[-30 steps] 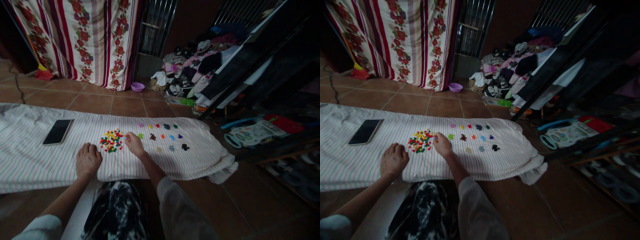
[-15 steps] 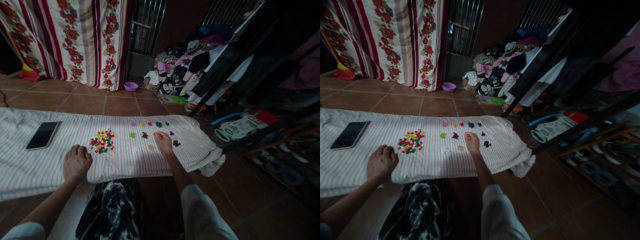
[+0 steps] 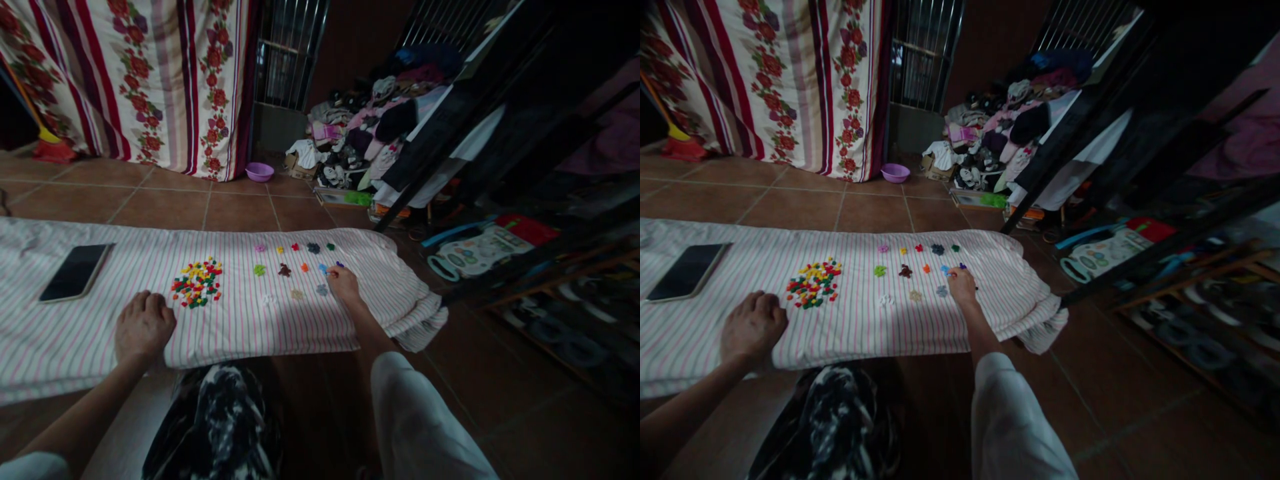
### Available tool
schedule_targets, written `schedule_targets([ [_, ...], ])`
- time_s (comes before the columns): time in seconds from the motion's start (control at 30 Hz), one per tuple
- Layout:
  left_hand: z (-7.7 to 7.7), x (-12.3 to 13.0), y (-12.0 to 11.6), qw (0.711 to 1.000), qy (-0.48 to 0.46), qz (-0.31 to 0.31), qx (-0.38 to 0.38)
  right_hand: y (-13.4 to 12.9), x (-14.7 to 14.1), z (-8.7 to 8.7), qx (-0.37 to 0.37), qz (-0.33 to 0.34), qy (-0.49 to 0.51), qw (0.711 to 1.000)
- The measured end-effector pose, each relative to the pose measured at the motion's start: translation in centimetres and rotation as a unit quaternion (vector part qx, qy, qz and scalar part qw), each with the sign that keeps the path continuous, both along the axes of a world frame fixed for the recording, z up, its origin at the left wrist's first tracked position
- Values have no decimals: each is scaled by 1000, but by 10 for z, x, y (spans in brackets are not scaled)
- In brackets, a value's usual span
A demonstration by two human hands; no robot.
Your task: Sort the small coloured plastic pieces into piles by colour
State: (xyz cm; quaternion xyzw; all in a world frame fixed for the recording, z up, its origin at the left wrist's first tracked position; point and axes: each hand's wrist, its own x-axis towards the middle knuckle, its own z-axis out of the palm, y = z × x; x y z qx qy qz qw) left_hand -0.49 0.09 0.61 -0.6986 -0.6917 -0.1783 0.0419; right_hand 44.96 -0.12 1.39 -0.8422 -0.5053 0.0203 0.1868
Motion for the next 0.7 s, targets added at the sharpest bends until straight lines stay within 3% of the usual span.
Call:
schedule_targets([
  [0.43,-6,-1,2,999,29,9,22,17,6,-19,-18,-5,-6,1000],
  [0.7,0,1,1,1000,25,3,7,22,10,-15,-29,21,-7,999],
])
